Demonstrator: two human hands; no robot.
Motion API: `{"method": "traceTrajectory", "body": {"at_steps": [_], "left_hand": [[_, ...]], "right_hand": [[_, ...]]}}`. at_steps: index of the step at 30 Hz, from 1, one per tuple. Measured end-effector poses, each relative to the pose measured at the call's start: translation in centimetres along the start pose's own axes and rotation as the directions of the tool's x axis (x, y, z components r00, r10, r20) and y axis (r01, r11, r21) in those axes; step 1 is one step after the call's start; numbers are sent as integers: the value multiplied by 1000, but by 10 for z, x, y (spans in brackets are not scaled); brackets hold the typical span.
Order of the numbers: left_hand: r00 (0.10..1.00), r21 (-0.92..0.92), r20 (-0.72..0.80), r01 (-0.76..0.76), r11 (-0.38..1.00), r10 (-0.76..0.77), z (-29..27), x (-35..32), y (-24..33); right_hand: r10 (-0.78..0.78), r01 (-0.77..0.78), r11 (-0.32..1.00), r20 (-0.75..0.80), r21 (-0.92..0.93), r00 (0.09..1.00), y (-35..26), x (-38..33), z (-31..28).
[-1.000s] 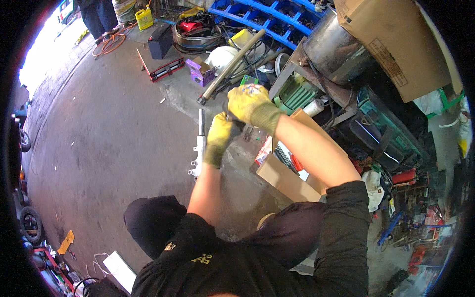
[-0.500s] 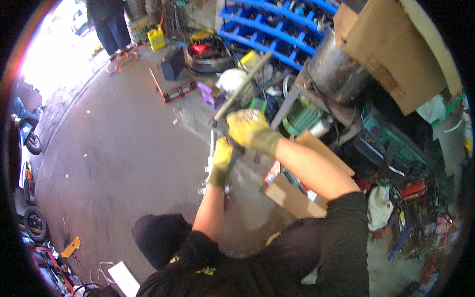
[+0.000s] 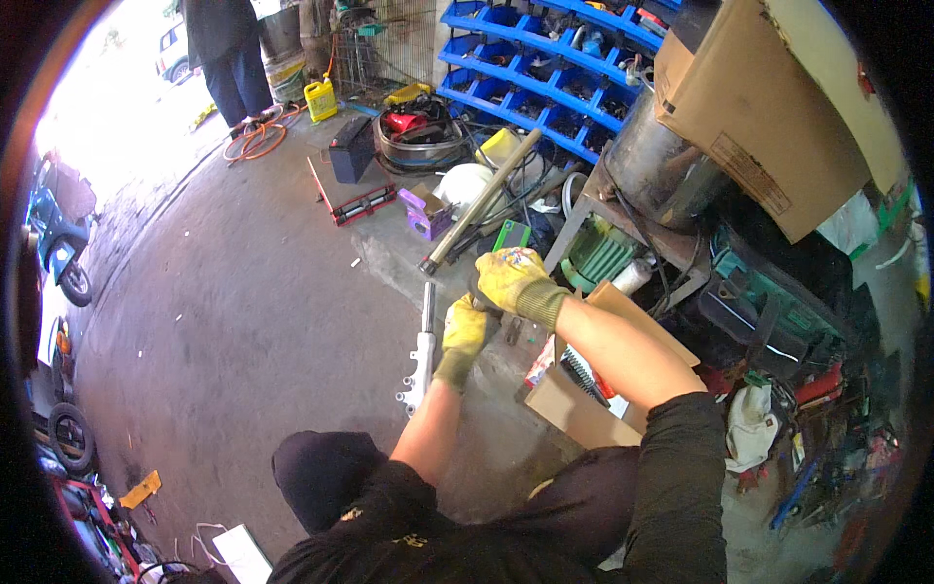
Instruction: The person retrieves a metal tube and a cylindrical part from a cardboard box, then sits on the floor to assemble them. They insert the cylindrical part into the tube, rotate it, and adjust the fit repeatedly.
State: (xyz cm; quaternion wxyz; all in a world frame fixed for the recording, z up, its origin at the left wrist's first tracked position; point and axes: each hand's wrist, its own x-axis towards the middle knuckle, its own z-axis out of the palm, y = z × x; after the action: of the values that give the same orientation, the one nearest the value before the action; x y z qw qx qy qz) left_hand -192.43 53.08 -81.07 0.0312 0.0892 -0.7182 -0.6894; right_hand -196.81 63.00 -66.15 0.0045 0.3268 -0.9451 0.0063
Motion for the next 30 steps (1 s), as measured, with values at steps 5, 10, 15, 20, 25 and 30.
{"method": "traceTrajectory", "body": {"at_steps": [5, 10, 15, 20, 25, 30], "left_hand": [[633, -235, 762, 73, 969, 137, -55, -14, 16], [648, -288, 759, 239, 927, 68, -46, -14, 10], [710, 145, 438, -661, 736, 552, -15, -9, -10], [995, 150, -57, -67, 986, 76, 21, -19, -35], [996, 49, -11, -86, 995, 87, 8, -2, -5], [541, -189, 836, 123, 974, 94, -55, 5, 0]], "right_hand": [[-669, 682, 693, 145, -233, 729, 1, -21, -30], [-812, 813, 528, 132, -246, 568, 17, -8, -24], [-663, 683, 689, 168, -244, 729, 30, -14, -14], [-223, 229, 973, 131, -32, 966, 13, -14, -11], [-109, 108, 983, 6, -149, 994, -2, -6, -8], [-692, 661, 684, 11, -309, 722, 8, -27, -21]]}}
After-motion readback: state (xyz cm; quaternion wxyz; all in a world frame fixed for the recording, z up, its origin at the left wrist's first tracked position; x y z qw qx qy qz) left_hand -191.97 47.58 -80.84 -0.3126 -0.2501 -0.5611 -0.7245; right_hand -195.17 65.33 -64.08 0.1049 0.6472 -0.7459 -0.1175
